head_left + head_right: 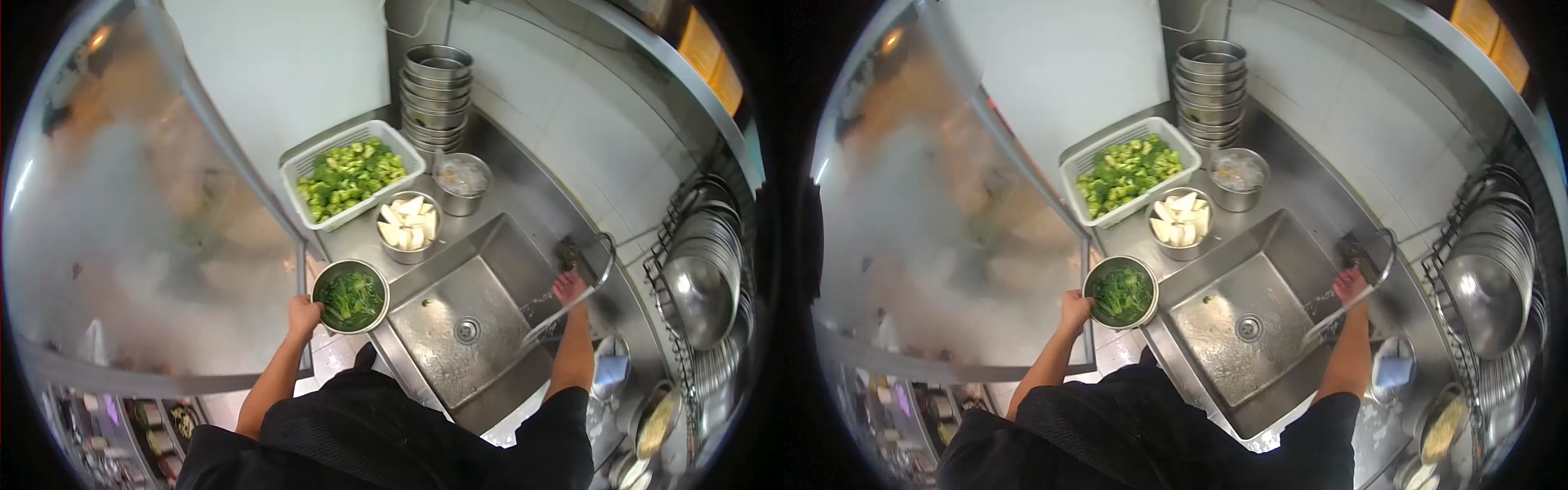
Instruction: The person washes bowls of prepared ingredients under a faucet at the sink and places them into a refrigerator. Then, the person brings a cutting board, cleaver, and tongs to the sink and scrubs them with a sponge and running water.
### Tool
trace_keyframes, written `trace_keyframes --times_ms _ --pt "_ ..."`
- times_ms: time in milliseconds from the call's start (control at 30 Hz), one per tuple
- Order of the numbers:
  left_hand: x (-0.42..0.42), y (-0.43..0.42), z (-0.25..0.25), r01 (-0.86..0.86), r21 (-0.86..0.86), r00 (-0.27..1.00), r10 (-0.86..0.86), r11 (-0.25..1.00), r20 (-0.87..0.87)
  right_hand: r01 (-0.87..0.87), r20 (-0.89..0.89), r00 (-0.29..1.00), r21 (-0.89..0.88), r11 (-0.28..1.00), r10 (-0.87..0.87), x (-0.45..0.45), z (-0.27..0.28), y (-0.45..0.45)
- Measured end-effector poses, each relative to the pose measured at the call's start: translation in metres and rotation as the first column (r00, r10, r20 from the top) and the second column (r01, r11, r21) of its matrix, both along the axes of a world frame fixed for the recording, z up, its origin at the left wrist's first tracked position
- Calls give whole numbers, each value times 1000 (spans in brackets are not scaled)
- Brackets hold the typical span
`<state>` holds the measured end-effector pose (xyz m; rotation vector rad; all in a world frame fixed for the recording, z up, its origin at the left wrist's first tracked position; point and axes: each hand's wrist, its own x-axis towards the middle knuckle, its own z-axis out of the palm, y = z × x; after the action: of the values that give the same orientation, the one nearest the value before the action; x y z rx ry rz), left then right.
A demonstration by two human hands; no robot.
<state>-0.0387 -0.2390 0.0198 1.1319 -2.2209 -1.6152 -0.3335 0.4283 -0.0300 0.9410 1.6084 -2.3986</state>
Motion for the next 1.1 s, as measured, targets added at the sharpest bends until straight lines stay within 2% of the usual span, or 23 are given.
trace_keyframes --times_ms 33,100,167,200,333,400,467,533,567,600,633,700,767,800,833,867,933,1000,1067,1100 --pt "12 1 2 -29 -14 1000 30 999 6 -4 40 999 -73 997 7 -11 -4 6" --pt "31 12 0 -73 155 996 79 985 -36 -20 86 996 -138 990 32 -26 -2 25" --pt "52 25 16 -114 189 993 119 975 -15 -35 -18 999 -372 928 31 -42 7 32" --pt "64 29 15 -153 205 987 160 967 -20 36 -60 996 -448 893 -70 -49 9 33" --pt "117 42 13 -267 243 961 276 932 -1 103 -32 991 -429 898 -129 -39 43 -3" --pt "144 49 11 -326 275 939 343 905 -15 303 -150 925 -256 918 -348 -35 36 -33" --pt "172 55 7 -374 303 916 400 876 -25 218 -422 856 -227 949 -297 -90 -92 -9" --pt "197 59 0 -440 406 875 484 801 -8 283 -287 892 -248 926 -350 -95 -146 -92" --pt "206 64 -3 -456 412 863 505 789 -11 24 -264 962 -146 989 -62 -62 -99 -152" --pt "217 68 -6 -477 390 858 514 788 11 -258 -247 937 -18 966 245 -18 -30 -223" --pt "231 70 -7 -508 364 844 535 780 32 -312 -256 920 -22 950 296 7 17 -266" --pt "256 70 -20 -589 323 795 604 741 66 -577 -120 798 135 806 591 40 84 -341" --pt "283 67 -42 -620 260 779 620 740 90 -717 -140 666 150 681 732 31 104 -370" --pt "288 75 -25 -638 249 764 640 729 81 -695 -84 667 288 659 740 18 92 -379" --pt "298 79 -33 -664 260 736 674 701 64 -720 -65 624 338 606 778 1 74 -379" --pt "312 80 -45 -701 236 704 706 673 79 -762 3 591 332 556 807 -5 78 -380" --pt "328 84 -53 -763 178 645 752 621 140 -808 96 577 209 550 811 -31 60 -381" --pt "342 91 -63 -811 202 580 802 549 146 -814 115 575 179 553 810 -29 58 -381" --pt "352 98 -74 -864 186 499 847 468 183 -758 200 651 107 644 732 -22 60 -389" --pt "357 101 -79 -872 201 481 858 447 178 -760 182 646 64 646 742 -29 46 -390"
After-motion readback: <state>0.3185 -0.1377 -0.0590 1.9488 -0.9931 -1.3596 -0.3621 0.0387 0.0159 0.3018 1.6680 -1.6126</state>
